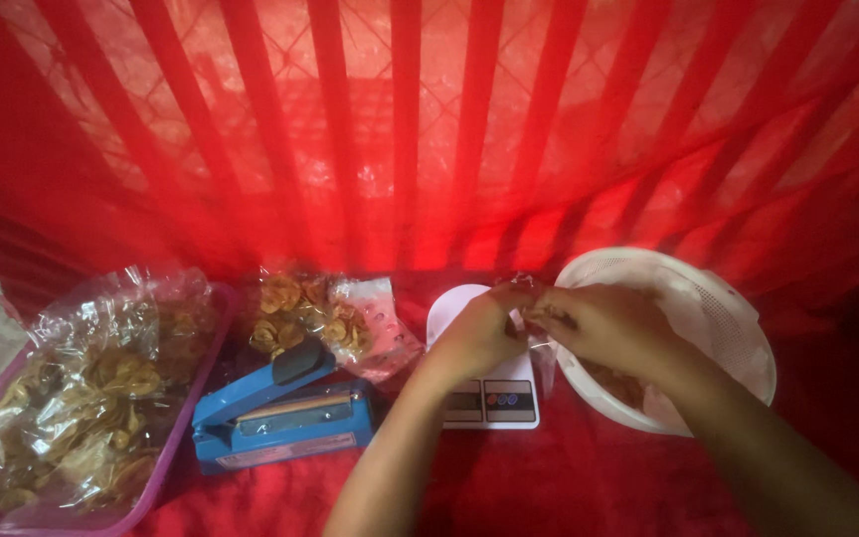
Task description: The person scoops dried food items from a white colander into a clear plastic bag placed on a digital scale. After filling the bag, they use a blue heat sealer to close it and then place the sealed package into a pink tray.
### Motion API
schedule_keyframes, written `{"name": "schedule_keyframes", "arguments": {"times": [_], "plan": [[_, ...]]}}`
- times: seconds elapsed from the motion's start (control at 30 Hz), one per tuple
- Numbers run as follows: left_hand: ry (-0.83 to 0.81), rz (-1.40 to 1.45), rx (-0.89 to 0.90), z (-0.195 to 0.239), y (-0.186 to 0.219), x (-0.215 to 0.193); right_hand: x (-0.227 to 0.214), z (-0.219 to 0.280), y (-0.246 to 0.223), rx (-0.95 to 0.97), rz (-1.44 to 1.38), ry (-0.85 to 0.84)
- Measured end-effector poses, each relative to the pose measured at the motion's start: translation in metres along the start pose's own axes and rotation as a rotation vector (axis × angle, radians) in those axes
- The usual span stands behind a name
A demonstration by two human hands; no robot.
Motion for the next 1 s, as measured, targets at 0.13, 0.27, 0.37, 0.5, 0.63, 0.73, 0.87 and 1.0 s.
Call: {"name": "schedule_keyframes", "arguments": {"times": [0.13,0.27,0.37,0.5,0.63,0.73,0.87,1.0], "plan": [[0.141,-0.093,0.185,0.001,0.012,0.003,0.006,-0.006,0.017,-0.073,-0.025,-0.008],[0.067,-0.13,-0.183,0.002,0.01,-0.007,0.004,-0.015,0.089,0.045,-0.172,0.066],[0.143,-0.195,-0.203,0.006,0.009,-0.017,0.019,-0.02,0.153,0.256,-0.031,-0.01],[0.195,-0.298,-0.092,0.005,0.006,-0.014,0.077,-0.023,0.204,0.366,0.146,-0.206],[0.188,-0.29,-0.107,0.006,0.002,-0.01,0.105,-0.037,0.225,0.346,0.121,-0.179],[0.18,-0.302,-0.127,0.005,0.002,-0.011,0.102,-0.04,0.232,0.328,0.054,-0.114],[0.175,-0.315,-0.148,0.005,0.0,-0.013,0.097,-0.04,0.236,0.32,0.057,-0.078],[0.174,-0.312,-0.118,0.003,-0.002,-0.012,0.117,-0.043,0.236,0.324,0.106,-0.156]]}}
Point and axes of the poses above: each hand's wrist, its own z-axis away from the middle knuckle, its own x-axis out of the palm, y = z × x, the point moved 3 cm from there along -z, towards the middle knuckle, and after that the axes turned 6 degrees about -y, right-handed, at the moved point
